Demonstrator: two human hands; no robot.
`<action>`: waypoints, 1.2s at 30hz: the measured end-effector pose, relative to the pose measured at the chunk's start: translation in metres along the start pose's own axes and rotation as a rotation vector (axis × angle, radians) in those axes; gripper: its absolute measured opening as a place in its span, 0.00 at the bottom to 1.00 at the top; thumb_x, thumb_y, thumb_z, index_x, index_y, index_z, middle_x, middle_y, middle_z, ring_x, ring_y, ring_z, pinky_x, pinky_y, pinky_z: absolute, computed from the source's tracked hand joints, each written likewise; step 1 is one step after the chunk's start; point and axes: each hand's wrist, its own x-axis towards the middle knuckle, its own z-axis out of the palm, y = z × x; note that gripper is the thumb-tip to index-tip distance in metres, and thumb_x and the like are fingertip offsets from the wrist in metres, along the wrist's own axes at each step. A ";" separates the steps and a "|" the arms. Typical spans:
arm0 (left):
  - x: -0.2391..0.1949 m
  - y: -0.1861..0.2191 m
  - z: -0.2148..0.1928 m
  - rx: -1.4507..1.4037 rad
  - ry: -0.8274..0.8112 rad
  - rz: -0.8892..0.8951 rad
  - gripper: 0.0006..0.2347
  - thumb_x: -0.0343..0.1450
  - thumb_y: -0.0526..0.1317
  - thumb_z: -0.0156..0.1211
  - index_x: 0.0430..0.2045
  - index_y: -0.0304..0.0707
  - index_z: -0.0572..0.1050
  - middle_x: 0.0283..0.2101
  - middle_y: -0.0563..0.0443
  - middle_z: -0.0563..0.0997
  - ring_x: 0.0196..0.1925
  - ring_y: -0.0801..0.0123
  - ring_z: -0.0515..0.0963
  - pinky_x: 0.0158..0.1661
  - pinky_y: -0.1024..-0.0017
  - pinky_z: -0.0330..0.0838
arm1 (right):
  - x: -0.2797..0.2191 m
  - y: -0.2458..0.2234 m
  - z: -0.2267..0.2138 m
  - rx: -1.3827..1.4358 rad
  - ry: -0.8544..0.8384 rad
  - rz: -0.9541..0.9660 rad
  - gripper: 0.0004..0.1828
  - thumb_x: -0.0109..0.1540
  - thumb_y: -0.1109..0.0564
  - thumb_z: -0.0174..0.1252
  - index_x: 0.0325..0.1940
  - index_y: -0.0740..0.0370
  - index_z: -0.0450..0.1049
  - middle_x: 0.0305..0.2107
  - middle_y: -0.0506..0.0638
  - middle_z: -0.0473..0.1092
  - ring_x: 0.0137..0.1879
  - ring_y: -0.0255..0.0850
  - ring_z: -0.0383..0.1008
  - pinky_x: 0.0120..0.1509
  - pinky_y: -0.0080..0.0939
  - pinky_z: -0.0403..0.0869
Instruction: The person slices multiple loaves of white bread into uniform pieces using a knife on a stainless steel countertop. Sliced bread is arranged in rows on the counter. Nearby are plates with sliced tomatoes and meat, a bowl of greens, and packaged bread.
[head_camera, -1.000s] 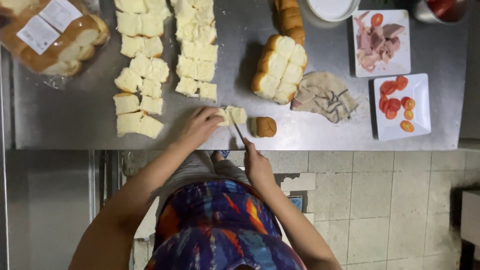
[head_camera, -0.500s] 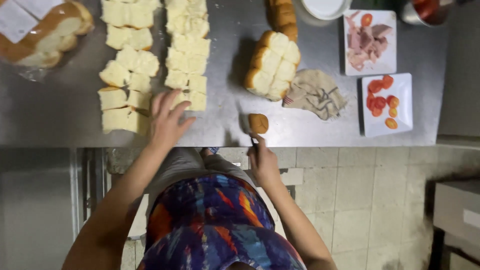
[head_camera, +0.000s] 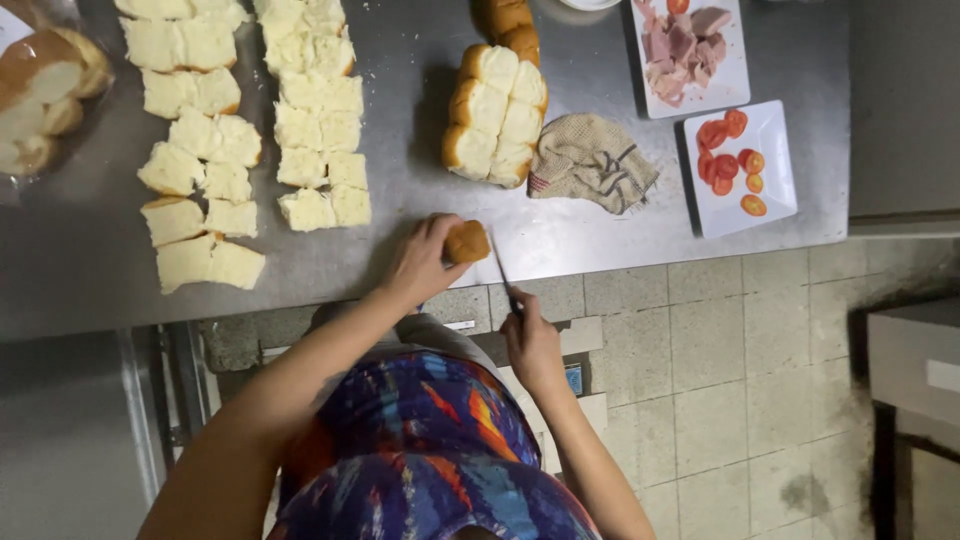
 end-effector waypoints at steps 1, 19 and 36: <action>-0.008 0.000 -0.010 -0.034 0.034 0.006 0.28 0.61 0.46 0.71 0.56 0.52 0.66 0.50 0.44 0.75 0.50 0.42 0.80 0.45 0.50 0.78 | 0.000 -0.001 0.005 0.015 -0.041 -0.037 0.22 0.66 0.55 0.46 0.66 0.49 0.62 0.30 0.53 0.79 0.42 0.61 0.80 0.49 0.64 0.76; -0.022 -0.042 -0.009 0.300 -0.003 0.098 0.24 0.53 0.34 0.73 0.42 0.37 0.70 0.42 0.44 0.74 0.49 0.49 0.76 0.45 0.57 0.79 | 0.057 -0.032 0.078 -0.374 -0.060 -0.410 0.27 0.65 0.63 0.44 0.70 0.64 0.56 0.35 0.65 0.75 0.32 0.63 0.81 0.32 0.57 0.79; -0.084 -0.056 -0.079 0.144 0.067 -0.103 0.27 0.60 0.39 0.67 0.57 0.60 0.70 0.57 0.52 0.72 0.50 0.46 0.80 0.48 0.54 0.80 | 0.036 -0.019 0.038 -0.093 -0.235 -0.249 0.24 0.67 0.56 0.45 0.68 0.51 0.60 0.29 0.57 0.78 0.39 0.64 0.80 0.45 0.63 0.75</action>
